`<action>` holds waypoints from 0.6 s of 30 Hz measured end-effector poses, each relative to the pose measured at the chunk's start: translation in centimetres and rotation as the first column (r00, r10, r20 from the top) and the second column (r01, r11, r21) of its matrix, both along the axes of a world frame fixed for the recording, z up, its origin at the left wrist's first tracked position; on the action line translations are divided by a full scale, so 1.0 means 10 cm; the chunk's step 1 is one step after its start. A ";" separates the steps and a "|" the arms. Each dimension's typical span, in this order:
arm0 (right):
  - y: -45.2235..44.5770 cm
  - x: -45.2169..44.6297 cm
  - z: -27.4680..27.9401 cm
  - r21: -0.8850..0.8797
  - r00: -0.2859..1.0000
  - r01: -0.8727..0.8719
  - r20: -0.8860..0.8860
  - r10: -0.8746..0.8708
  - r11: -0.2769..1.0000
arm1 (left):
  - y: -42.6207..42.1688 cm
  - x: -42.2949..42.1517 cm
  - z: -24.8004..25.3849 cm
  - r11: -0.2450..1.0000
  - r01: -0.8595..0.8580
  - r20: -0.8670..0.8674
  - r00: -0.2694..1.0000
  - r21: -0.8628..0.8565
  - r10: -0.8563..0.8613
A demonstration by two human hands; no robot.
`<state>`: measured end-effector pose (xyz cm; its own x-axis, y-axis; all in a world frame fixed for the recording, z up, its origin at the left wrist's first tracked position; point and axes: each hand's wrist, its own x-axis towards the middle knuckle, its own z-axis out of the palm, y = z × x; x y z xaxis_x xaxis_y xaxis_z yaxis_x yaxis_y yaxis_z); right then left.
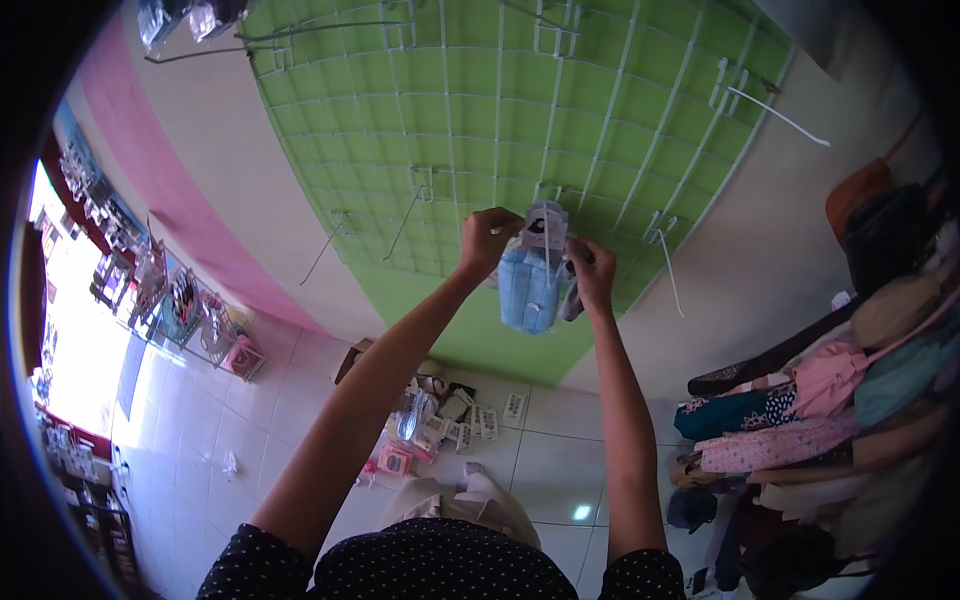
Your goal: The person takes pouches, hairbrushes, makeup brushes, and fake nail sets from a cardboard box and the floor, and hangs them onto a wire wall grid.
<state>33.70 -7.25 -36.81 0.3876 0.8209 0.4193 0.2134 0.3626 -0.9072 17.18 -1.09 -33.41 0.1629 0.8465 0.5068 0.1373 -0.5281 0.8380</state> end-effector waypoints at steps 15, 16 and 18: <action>-1.18 -0.22 -0.39 -0.253 0.931 0.257 0.322 -0.170 0.932 | -1.20 -0.93 -1.53 0.951 -0.271 -0.112 0.960 -0.150 0.256; -1.45 -0.34 -0.59 -0.304 0.909 0.229 0.408 -0.091 0.925 | -1.28 -1.14 -1.89 0.911 -0.337 -0.150 0.939 -0.236 0.308; -2.22 -0.17 -1.29 -0.615 0.872 0.174 0.460 0.170 0.769 | -1.38 -1.58 -2.65 0.779 -0.513 -0.317 0.853 -0.360 0.415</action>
